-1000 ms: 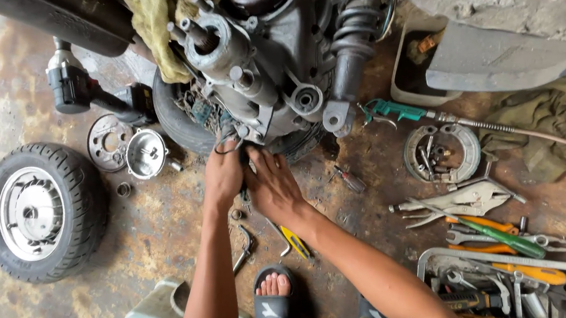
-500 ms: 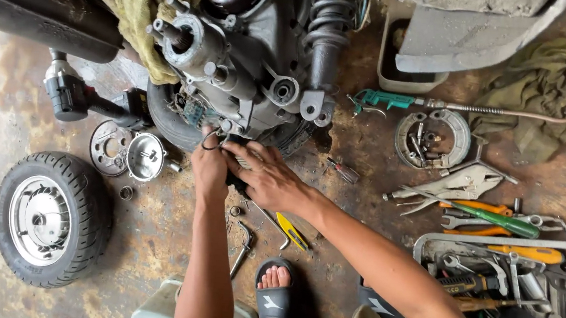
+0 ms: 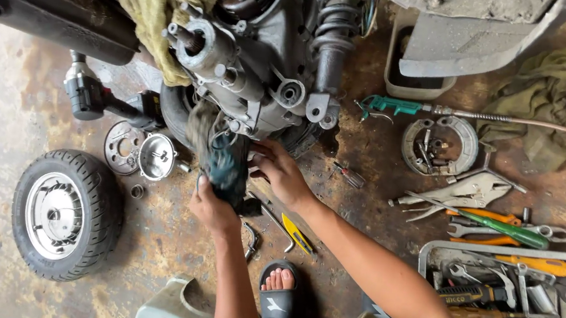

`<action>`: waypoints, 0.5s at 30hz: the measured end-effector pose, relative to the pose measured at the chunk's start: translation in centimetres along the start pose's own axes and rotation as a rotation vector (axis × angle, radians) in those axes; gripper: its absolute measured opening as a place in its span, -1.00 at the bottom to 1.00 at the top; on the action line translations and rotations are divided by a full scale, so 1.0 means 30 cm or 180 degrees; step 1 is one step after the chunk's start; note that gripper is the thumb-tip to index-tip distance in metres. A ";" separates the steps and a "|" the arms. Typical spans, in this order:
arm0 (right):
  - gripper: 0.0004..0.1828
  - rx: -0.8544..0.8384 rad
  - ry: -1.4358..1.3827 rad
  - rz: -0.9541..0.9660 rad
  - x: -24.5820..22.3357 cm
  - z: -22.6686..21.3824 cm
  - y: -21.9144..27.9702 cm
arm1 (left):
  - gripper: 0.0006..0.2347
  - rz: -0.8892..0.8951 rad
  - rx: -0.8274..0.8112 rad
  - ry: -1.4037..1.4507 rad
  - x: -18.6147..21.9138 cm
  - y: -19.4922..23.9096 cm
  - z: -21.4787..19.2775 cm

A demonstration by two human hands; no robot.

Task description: Cleaning motorcycle engine and transmission components with a cloth and a tray

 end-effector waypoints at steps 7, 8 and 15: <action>-0.58 0.0308 0.0788 0.0115 -0.021 0.051 0.001 | -0.63 -0.0710 -0.0891 0.0782 -0.087 -0.023 -0.008; -0.58 0.0354 0.0803 0.0082 -0.048 0.056 0.026 | -0.59 -0.0611 -0.0843 0.0156 -0.019 0.012 0.003; -0.71 0.1274 0.1152 -0.0577 0.030 -0.138 0.109 | -0.69 -0.0508 -0.1408 -0.1139 -0.101 0.057 0.064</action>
Point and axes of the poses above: each hand's wrist, its own y-axis away from the middle knuckle, its own z-axis out of the palm, x = y × z, the point moved 3 cm from there along -y, towards the middle knuckle, and after that the axes turned 7 degrees about -z, right-handed, at the moved point
